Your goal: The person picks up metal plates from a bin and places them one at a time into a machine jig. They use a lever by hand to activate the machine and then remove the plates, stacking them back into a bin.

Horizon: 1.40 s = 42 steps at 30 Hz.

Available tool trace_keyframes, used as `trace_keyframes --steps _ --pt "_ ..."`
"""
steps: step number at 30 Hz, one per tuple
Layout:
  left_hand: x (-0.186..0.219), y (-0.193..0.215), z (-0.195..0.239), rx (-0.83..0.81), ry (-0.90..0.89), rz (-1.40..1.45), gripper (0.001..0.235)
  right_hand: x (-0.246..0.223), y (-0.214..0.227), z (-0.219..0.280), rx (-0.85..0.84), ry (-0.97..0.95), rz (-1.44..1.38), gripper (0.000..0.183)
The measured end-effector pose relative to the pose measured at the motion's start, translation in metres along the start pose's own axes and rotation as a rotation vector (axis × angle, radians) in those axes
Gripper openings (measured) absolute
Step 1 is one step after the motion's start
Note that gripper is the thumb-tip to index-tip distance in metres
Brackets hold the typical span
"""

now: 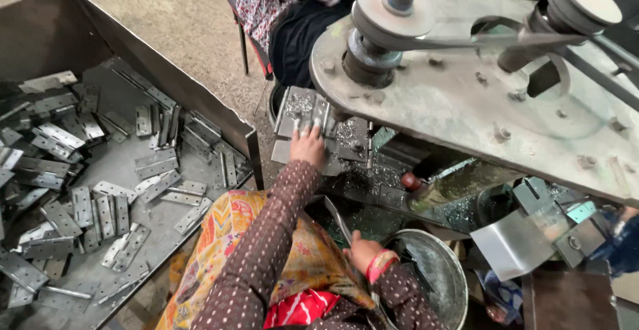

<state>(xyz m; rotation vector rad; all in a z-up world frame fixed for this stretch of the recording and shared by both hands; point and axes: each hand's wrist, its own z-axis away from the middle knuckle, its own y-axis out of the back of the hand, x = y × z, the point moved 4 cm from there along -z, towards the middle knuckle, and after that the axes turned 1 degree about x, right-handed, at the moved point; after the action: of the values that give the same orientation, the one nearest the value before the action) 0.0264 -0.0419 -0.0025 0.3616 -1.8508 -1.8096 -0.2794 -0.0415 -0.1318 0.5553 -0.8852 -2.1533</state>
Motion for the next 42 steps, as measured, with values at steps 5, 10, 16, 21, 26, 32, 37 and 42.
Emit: trace_keyframes --steps 5,10,16,21,26,32,37,42 --pt "0.002 -0.011 -0.012 0.098 -0.03 -0.013 0.027 -0.01 -0.046 -0.017 -0.173 -0.171 -0.183 0.055" --pt "-0.015 -0.025 -0.007 -0.165 0.233 0.5 0.022 0.0 -0.049 -0.033 -0.083 -0.245 -0.214 0.052" --pt "-0.06 -0.032 0.116 0.888 -0.134 0.208 0.024 0.021 -0.042 -0.009 0.222 -0.131 -0.147 0.049" --pt "-0.234 -0.096 0.256 0.448 0.676 0.253 0.018 0.019 -0.001 0.017 0.442 0.047 -0.501 0.045" --pt "-0.347 -0.123 0.384 0.239 0.889 -0.029 0.02 0.013 0.012 0.014 0.387 -0.012 -0.447 0.045" --pt "-0.381 -0.137 0.384 0.338 0.844 0.012 0.025 0.016 0.012 0.014 0.416 -0.037 -0.336 0.044" --pt "-0.344 -0.162 0.329 0.211 0.866 0.003 0.017 0.012 0.012 0.016 0.436 -0.058 -0.357 0.045" --pt "-0.312 -0.166 0.288 0.196 0.891 0.176 0.023 0.01 0.014 0.019 0.424 -0.088 -0.331 0.045"
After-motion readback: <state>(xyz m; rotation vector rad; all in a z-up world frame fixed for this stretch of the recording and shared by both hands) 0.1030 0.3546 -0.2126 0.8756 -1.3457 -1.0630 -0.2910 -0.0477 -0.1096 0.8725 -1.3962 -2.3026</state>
